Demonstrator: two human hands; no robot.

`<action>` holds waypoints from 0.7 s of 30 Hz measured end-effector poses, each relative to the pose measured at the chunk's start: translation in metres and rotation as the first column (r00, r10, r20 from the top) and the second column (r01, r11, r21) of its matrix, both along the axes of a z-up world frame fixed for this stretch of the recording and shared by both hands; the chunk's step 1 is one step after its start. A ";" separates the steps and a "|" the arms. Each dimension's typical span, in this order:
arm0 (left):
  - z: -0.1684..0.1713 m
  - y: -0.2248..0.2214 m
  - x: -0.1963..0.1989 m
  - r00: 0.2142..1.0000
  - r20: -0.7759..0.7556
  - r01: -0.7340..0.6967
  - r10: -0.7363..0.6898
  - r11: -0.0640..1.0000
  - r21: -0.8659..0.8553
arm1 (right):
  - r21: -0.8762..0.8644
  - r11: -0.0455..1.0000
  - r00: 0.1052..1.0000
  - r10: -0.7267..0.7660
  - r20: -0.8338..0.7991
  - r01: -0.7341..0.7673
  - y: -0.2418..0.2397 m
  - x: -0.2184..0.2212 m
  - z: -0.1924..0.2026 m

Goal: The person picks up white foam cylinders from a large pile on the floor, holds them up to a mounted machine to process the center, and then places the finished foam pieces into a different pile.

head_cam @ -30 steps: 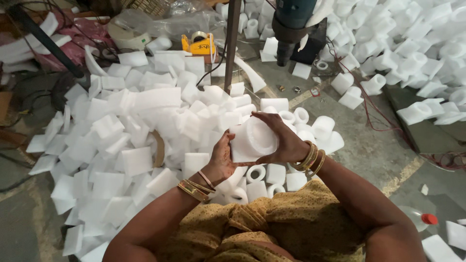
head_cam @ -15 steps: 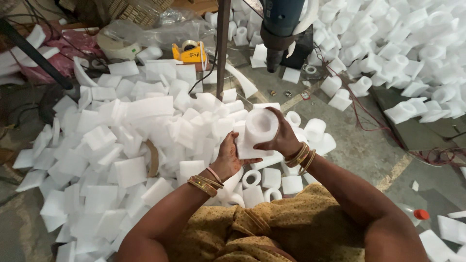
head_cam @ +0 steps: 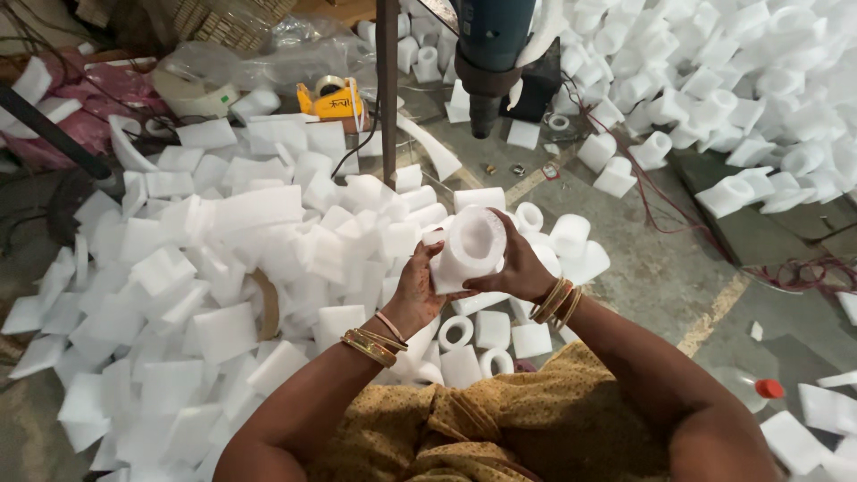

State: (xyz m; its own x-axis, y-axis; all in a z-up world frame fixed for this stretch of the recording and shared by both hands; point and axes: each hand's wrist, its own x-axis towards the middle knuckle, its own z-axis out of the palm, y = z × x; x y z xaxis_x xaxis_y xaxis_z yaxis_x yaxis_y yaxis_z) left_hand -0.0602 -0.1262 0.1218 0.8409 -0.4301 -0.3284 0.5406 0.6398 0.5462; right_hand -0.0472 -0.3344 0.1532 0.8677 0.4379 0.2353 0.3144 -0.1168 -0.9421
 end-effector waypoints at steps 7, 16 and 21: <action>-0.017 -0.001 0.028 1.000 -0.020 -0.008 0.006 0.998 -0.069 | -0.117 0.973 0.962 -0.169 0.213 0.197 0.006 0.024 0.003; 0.000 -0.008 0.081 0.996 0.060 -0.055 0.064 0.990 -0.128 | 0.136 0.967 0.976 -0.216 -0.022 0.217 0.016 0.098 0.021; 0.010 -0.010 0.099 0.988 0.140 -0.039 0.059 0.989 -0.142 | 0.285 0.939 0.981 -0.170 -0.097 0.191 0.019 0.114 0.043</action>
